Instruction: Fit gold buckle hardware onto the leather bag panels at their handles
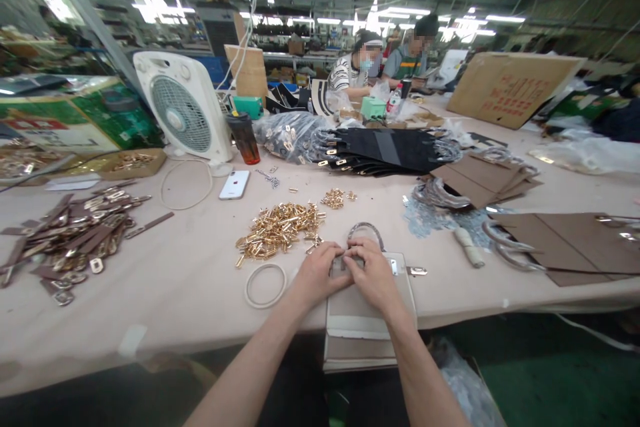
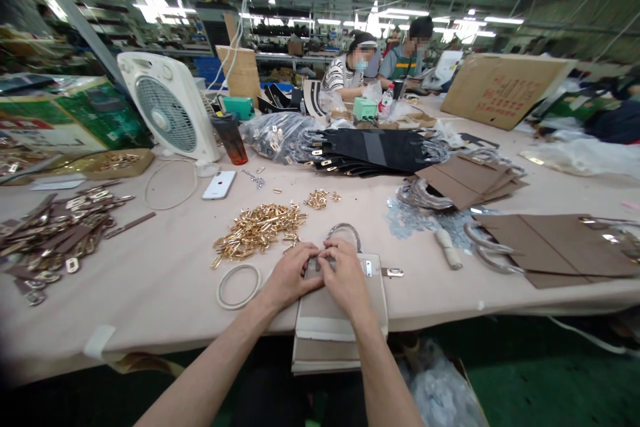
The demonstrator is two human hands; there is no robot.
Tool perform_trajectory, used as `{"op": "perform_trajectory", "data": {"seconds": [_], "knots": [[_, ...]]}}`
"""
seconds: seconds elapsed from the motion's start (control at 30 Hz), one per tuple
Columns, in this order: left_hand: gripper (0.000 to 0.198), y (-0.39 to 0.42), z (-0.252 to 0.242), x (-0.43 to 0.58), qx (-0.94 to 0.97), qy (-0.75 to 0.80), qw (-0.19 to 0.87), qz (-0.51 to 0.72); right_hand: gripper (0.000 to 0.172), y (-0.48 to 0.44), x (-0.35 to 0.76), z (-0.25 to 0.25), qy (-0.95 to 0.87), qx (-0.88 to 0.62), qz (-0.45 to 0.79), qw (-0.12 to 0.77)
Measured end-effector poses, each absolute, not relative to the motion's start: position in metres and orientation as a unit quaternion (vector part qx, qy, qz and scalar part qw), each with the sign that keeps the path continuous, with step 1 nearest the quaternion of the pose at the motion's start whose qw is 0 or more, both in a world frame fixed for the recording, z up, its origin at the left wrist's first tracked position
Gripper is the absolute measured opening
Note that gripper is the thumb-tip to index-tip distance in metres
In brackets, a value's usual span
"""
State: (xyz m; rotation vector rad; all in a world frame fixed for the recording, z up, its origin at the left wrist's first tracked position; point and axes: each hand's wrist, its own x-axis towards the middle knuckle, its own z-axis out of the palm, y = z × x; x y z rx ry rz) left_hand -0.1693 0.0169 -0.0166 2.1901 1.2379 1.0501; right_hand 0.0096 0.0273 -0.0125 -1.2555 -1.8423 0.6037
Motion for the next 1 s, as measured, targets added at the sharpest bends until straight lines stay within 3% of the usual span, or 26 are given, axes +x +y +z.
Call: {"op": "perform_trajectory", "data": {"seconds": [0.5,0.67,0.87,1.0], "knots": [[0.046,0.017,-0.018,-0.170,0.780,0.449,0.216,0.378,0.012,0.029,0.006,-0.019,-0.743,-0.506,0.188,0.395],[0.047,0.017,-0.018,-0.170,0.783,0.445,0.218,0.375,0.022,0.023,0.004,-0.019,-0.762,-0.483,0.161,0.400],[0.043,0.016,-0.017,-0.168,0.782,0.460,0.209,0.365,0.024,0.011,0.017,-0.009,-0.705,-0.475,0.175,0.497],[0.049,0.016,-0.016,-0.169,0.786,0.470,0.201,0.347,0.027,0.017,0.072,-0.006,-0.589,-0.536,0.095,0.598]]}}
